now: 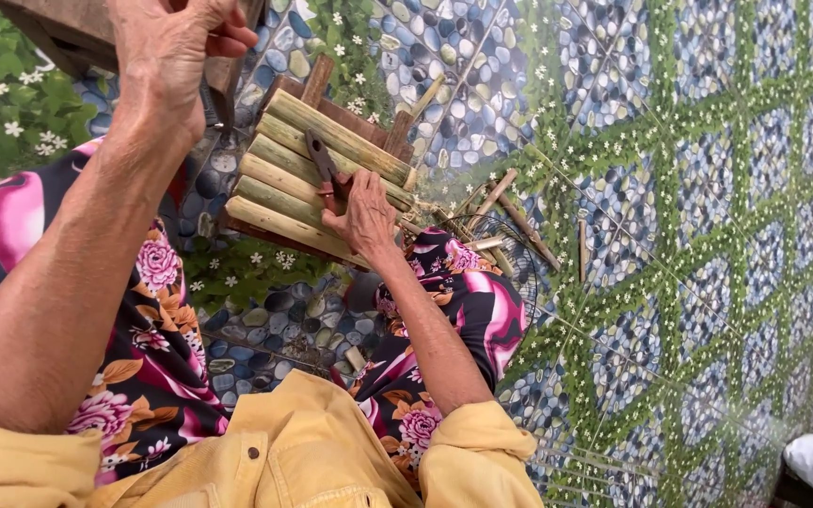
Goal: The person assembles a small bamboo structure by hammering nails into bamboo slats and using pliers to bend and secure them. The person works on the floor, manipulating the bamboo pieces and tools to join the components together.
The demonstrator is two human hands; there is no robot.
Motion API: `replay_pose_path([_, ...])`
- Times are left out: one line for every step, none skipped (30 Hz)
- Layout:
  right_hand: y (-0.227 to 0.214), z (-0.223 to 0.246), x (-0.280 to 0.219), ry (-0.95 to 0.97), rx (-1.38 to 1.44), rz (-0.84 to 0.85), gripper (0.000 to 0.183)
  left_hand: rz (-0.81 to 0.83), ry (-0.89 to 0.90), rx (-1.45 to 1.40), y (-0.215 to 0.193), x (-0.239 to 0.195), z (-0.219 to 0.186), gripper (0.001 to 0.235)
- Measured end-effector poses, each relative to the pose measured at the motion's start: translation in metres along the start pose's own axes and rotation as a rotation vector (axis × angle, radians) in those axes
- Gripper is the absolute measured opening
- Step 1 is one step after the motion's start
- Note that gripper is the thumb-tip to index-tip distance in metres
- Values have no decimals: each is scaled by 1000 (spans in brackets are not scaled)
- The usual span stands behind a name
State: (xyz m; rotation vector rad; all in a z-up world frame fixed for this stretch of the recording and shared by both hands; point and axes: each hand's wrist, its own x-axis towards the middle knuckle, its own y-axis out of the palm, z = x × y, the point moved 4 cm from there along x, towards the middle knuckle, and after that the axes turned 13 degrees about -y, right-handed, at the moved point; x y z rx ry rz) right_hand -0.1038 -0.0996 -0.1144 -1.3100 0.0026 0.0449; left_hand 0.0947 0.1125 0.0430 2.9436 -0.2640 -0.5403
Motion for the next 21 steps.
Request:
replay_pose_path([-1, 0, 0, 7, -5, -6, 55, 10, 3, -1, 3, -1, -3, 7])
replay_pose_path([-1, 1, 0, 16, 11, -11, 55, 13, -1, -14, 3, -2, -5, 10])
replay_pose_path([0, 2, 0, 25, 26, -16, 56, 16, -4, -26, 4, -4, -6, 13])
replay_pose_path([-3, 3, -1, 23, 27, -17, 56, 14, -3, -26, 3, -4, -5, 13])
replay_pose_path([-6, 5, -1, 26, 13, -34, 52, 32, 9, -22, 3, -4, -5, 15])
replay_pose_path([-9, 7, -2, 31, 0, -50, 48, 51, 19, -17, 2, -5, -4, 19])
replay_pose_path([-12, 8, -1, 30, 2, -50, 48, 50, 18, -15, 2, -4, -2, 19])
replay_pose_path([-14, 9, 0, 19, 10, -54, 45, 63, 28, -5, 3, -3, -1, 17])
replay_pose_path([-17, 10, 0, 8, 17, -58, 41, 77, 38, 6, 4, -2, 0, 15])
replay_pose_path([-16, 5, 0, 10, 19, -61, 41, 79, 39, 9, 5, -1, 1, 15])
replay_pose_path([-14, 3, 1, -50, 11, -48, 48, 93, 60, 13, 7, 0, 2, 17])
replay_pose_path([-10, 3, -3, -109, 7, -27, 56, 104, 73, 19, 7, -1, 5, 18])
replay_pose_path([-11, 4, -4, -106, 13, -22, 56, 103, 66, 23, 8, 0, 6, 18])
replay_pose_path([-13, 5, -4, -114, 2, -20, 57, 74, -2, 16, 8, 3, 10, 11])
replay_pose_path([-14, 7, -4, -122, -9, -17, 58, 45, -69, 9, 7, 5, 14, 6])
replay_pose_path([-14, 6, -4, -122, -5, -14, 58, 43, -73, 12, 8, 3, 11, 6])
replay_pose_path([-14, 6, -4, -109, 15, 23, 63, 27, -117, 35, 8, 1, 10, 4])
replay_pose_path([-14, 4, -3, -98, 32, 56, 68, 12, -157, 58, 8, 0, 7, 5])
replay_pose_path([-13, 5, -3, -99, 34, 56, 68, 10, -157, 59, 7, 0, 11, 5])
replay_pose_path([-13, 5, -3, -106, 26, 56, 66, 44, -92, 50, 8, 0, 11, 4])
replay_pose_path([-13, 5, -2, -112, 18, 55, 64, 78, -26, 41, 8, 1, 12, 5])
